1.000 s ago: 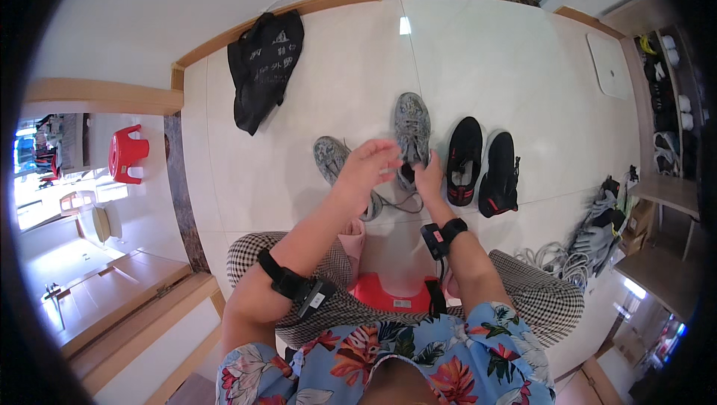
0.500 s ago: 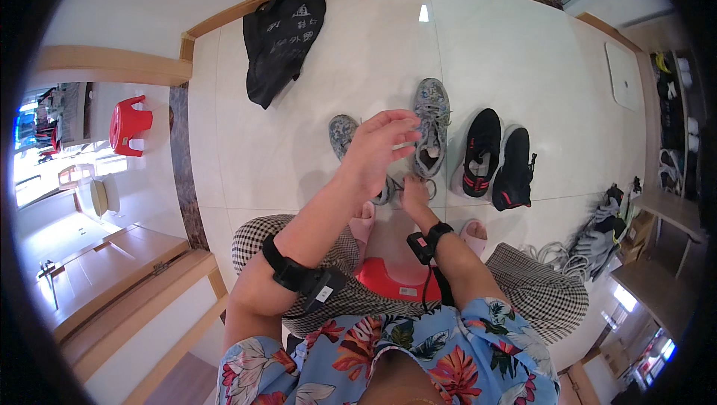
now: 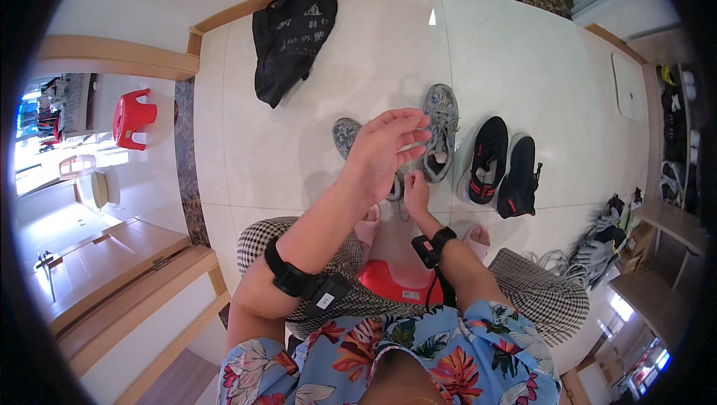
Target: The person laces a shoe by threading the shoelace through the eyelets and pulling it tight.
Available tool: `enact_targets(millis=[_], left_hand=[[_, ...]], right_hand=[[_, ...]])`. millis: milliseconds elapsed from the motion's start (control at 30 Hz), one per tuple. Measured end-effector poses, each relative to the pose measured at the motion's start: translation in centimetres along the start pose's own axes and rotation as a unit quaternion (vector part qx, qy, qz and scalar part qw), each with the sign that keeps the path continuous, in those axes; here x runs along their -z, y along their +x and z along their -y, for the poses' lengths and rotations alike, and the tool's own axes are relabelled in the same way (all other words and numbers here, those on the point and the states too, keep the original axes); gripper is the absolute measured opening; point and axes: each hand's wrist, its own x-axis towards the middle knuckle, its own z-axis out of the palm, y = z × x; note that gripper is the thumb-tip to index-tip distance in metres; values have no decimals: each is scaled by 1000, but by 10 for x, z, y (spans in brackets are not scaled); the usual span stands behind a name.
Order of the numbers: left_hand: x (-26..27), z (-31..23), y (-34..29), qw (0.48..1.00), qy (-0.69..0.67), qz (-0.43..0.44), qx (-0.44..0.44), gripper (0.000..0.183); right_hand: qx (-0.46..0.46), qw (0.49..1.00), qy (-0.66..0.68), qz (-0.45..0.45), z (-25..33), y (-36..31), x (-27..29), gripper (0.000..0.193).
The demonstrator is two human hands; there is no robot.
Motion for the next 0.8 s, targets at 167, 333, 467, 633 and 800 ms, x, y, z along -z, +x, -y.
enact_targets(millis=[167, 333, 467, 633, 800], left_hand=[[-1, -2, -2, 1000, -10, 5, -6, 28], [-6, -7, -8, 1000, 0, 0, -10, 28], [-11, -3, -9, 1000, 23, -16, -9, 27], [-11, 1, -7, 992, 105, -48, -55, 30], [-3, 20, 5, 882, 319, -235, -255, 46]], right_hand=[[-45, 995, 80, -24, 45, 11, 8, 32], [-62, 961, -213, 164, 69, 31, 26, 36], [0, 933, -273, 235, 75, 36, 34, 35], [15, 963, -214, 162, 96, 46, 67, 32], [106, 986, -122, 29, 172, 43, 144, 29]])
